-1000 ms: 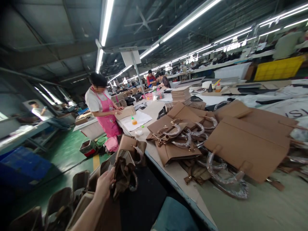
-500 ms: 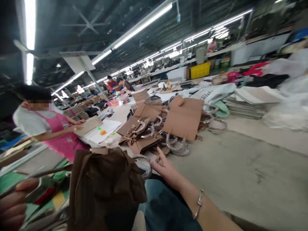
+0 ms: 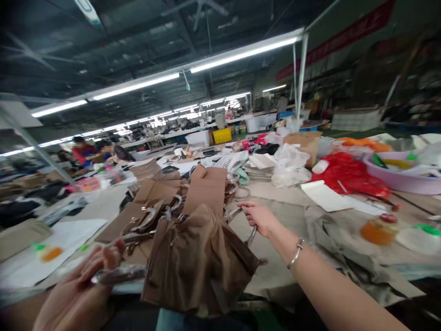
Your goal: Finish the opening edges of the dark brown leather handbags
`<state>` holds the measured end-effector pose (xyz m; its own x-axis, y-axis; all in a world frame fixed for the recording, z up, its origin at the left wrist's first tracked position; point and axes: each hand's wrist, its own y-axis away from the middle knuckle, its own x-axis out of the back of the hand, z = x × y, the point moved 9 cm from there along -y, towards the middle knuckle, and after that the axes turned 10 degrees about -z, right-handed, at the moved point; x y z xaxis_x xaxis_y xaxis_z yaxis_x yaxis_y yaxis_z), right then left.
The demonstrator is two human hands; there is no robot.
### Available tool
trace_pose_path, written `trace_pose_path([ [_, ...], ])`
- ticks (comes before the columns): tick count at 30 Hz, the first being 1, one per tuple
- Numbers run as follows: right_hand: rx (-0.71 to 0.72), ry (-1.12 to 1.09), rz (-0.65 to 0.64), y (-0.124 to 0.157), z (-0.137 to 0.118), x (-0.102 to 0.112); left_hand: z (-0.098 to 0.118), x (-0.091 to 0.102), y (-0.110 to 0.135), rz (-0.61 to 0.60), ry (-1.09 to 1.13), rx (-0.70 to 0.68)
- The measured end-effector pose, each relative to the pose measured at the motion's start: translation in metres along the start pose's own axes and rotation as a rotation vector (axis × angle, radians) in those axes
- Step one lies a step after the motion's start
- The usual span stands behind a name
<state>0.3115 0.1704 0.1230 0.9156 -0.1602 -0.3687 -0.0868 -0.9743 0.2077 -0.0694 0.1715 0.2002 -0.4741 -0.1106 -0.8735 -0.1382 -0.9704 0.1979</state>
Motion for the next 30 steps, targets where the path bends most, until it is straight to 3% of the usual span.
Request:
trace_pose_path([
  [4,0.005,0.091,0.096,0.013,-0.012,0.037,-0.037,-0.014,-0.004,-0.083,0.081,0.141],
  [7,0.016,0.184,0.112,0.03,-0.01,0.04,-0.05,-0.025,0.004,-0.117,0.098,0.201],
  [10,0.032,0.312,0.145,0.039,-0.002,0.041,-0.05,-0.037,0.0,-0.147,0.143,0.097],
  [13,-0.006,0.487,0.191,0.039,0.006,0.047,-0.057,-0.026,-0.009,0.042,0.047,0.078],
  [15,-0.014,0.574,0.18,0.041,0.004,0.045,-0.066,-0.036,-0.015,-0.056,0.071,0.144],
  [17,0.032,0.69,0.133,0.046,-0.006,0.033,-0.065,-0.042,-0.015,-0.131,0.105,0.1],
  [19,0.135,0.945,0.124,0.058,-0.021,0.012,-0.068,-0.042,-0.01,-0.154,0.101,0.075],
  [22,0.317,1.434,0.285,0.085,-0.039,-0.03,-0.095,-0.043,0.005,-0.192,0.092,0.182],
  [24,0.447,1.623,0.337,0.101,-0.039,-0.063,-0.115,-0.048,0.015,-0.241,0.143,0.248],
  [27,0.64,1.778,0.246,0.115,-0.023,-0.103,-0.132,-0.059,0.024,-0.304,0.239,0.304],
  [30,0.652,1.737,0.156,0.116,-0.003,-0.101,-0.136,-0.072,0.021,-0.353,0.269,0.348],
])
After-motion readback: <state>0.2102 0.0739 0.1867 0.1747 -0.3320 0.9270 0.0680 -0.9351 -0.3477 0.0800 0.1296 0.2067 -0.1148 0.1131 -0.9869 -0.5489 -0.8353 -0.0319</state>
